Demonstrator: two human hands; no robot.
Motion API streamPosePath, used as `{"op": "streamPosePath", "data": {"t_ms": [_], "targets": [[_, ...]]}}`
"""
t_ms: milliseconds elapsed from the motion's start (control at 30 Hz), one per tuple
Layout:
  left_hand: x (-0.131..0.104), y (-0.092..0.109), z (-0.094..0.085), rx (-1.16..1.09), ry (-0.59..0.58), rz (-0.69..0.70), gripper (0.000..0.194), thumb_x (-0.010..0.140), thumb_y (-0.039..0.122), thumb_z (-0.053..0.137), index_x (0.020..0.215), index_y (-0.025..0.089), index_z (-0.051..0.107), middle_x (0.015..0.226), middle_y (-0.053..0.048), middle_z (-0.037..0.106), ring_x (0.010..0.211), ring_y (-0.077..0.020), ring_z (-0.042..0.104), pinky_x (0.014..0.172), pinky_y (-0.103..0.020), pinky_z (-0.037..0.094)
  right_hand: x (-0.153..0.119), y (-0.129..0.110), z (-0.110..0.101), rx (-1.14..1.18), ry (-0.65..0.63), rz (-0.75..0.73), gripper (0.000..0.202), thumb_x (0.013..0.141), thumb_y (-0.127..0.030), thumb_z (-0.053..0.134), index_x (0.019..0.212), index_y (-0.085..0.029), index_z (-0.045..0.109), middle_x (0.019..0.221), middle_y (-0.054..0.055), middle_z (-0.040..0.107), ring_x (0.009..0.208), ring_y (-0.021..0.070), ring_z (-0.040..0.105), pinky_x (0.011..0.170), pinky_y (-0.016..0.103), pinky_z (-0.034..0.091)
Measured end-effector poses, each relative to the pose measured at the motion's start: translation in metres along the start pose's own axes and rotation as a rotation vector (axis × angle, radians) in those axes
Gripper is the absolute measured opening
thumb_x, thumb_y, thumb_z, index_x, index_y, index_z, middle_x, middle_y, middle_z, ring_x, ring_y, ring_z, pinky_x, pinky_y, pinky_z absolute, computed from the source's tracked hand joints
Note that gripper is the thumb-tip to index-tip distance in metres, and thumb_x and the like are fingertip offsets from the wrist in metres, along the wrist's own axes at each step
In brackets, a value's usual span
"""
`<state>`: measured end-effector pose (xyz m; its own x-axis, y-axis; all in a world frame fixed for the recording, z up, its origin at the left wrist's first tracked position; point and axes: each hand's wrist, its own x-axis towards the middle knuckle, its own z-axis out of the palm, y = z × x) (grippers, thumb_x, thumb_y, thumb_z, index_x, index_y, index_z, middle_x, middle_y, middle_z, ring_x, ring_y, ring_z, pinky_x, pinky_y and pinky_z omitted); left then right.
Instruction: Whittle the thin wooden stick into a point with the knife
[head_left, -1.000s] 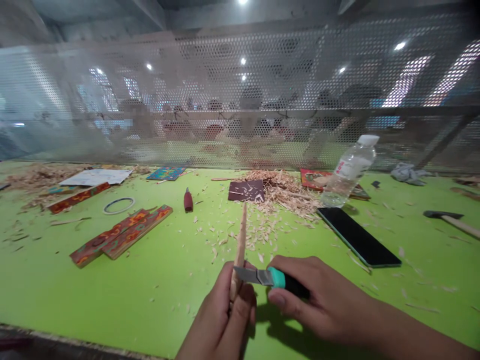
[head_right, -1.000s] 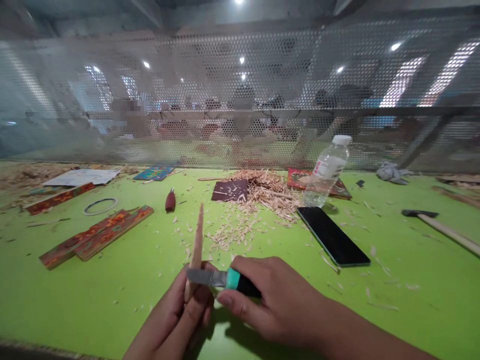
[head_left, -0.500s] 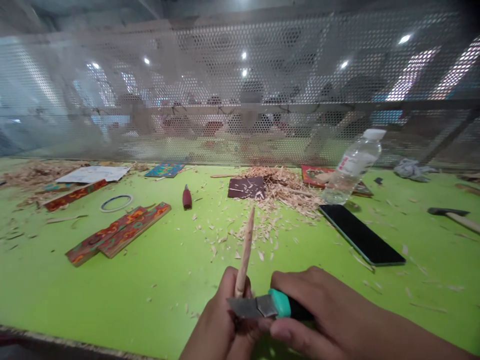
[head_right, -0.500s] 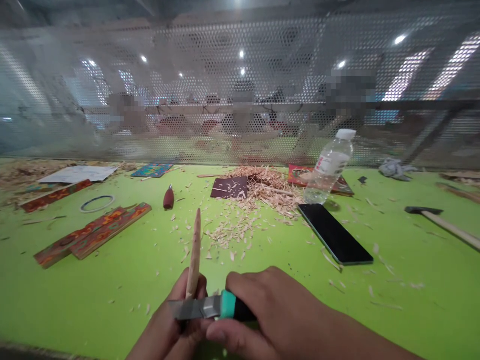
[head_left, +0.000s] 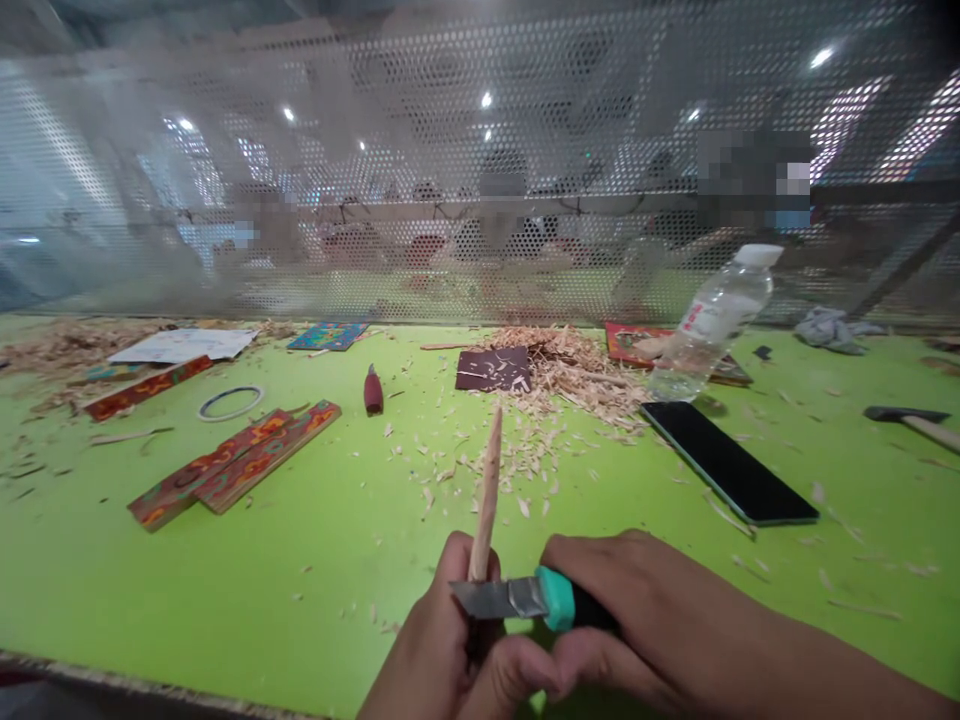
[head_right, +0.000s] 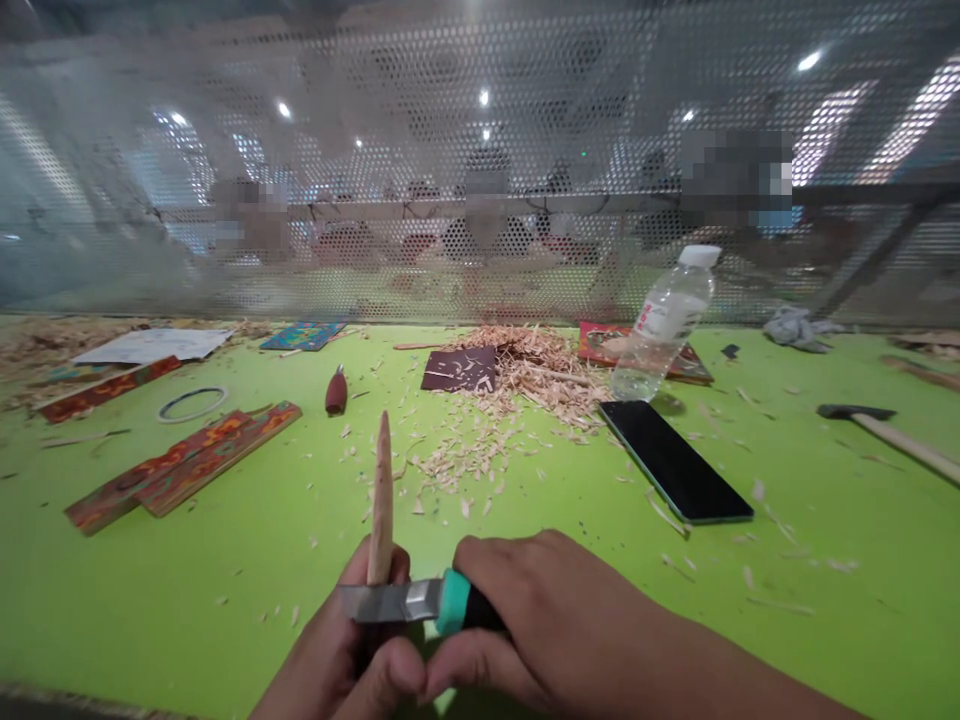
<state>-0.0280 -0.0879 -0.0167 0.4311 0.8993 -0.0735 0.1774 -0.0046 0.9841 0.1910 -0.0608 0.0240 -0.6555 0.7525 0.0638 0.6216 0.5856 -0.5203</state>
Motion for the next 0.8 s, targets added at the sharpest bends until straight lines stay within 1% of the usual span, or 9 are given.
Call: {"op": "streamPosePath", "data": {"t_ms": [133,300,367,467,567,667,800], "targets": [[0.003,-0.004,0.0,0.007,-0.018,0.02,0.059,0.09,0.08,0.055,0.103,0.023,0.05,0.081,0.003,0.045,0.07,-0.0164,0.042,0.061,-0.027,0.032,0.001,-0.001,0.0,0.016,-0.018,0.008,0.078,0.095,-0.087,0.016,0.082,-0.021,0.058,0.067,0.002,0.065,0.055,0.0179,0.053,0.053,0.028,0.032],[0.001,0.007,0.001,0.015,0.011,-0.036,0.059,0.089,0.079,0.058,0.1,0.022,0.051,0.081,0.004,0.045,0.071,-0.0159,0.044,0.064,-0.028,0.032,0.001,-0.004,0.0,0.039,-0.029,0.023,0.077,0.094,-0.088,0.02,0.082,-0.021,0.057,0.066,0.002,0.064,0.055,0.0177,0.054,0.053,0.028,0.032],[0.0,0.011,0.002,0.049,0.028,-0.048,0.056,0.091,0.076,0.057,0.099,0.021,0.05,0.081,0.003,0.047,0.072,-0.0165,0.046,0.065,-0.028,0.033,0.001,-0.005,-0.001,0.039,-0.026,0.039,0.077,0.092,-0.089,0.023,0.081,-0.021,0.058,0.066,0.002,0.065,0.055,0.0181,0.056,0.052,0.028,0.032],[0.0,0.013,0.005,0.134,0.056,-0.061,0.047,0.096,0.068,0.053,0.098,0.021,0.05,0.08,0.002,0.051,0.072,-0.0177,0.051,0.066,-0.029,0.034,0.001,-0.005,-0.001,0.034,-0.037,0.056,0.082,0.088,-0.093,0.022,0.08,-0.021,0.06,0.064,0.002,0.066,0.053,0.0186,0.056,0.051,0.027,0.031],[0.001,0.012,0.007,0.191,0.063,-0.054,0.041,0.098,0.063,0.051,0.094,0.022,0.049,0.078,0.002,0.051,0.068,-0.0173,0.051,0.063,-0.03,0.032,0.0,-0.002,0.001,0.001,-0.04,0.056,0.083,0.087,-0.094,0.021,0.082,-0.021,0.061,0.066,0.004,0.068,0.055,0.0206,0.061,0.051,0.028,0.031],[0.002,0.012,0.008,0.198,0.066,-0.03,0.039,0.098,0.061,0.05,0.092,0.023,0.048,0.075,0.002,0.052,0.065,-0.0165,0.051,0.061,-0.03,0.032,0.0,0.001,0.004,-0.042,-0.018,0.034,0.084,0.088,-0.093,0.019,0.083,-0.02,0.061,0.067,0.006,0.07,0.056,0.0219,0.064,0.052,0.029,0.033],[0.002,0.011,0.008,0.193,0.063,-0.031,0.038,0.098,0.061,0.051,0.09,0.024,0.048,0.072,0.004,0.051,0.062,-0.0153,0.048,0.058,-0.028,0.031,0.001,0.003,0.008,-0.097,0.067,-0.01,0.08,0.089,-0.091,0.024,0.082,-0.02,0.06,0.064,0.004,0.069,0.052,0.0209,0.064,0.05,0.03,0.032]]}}
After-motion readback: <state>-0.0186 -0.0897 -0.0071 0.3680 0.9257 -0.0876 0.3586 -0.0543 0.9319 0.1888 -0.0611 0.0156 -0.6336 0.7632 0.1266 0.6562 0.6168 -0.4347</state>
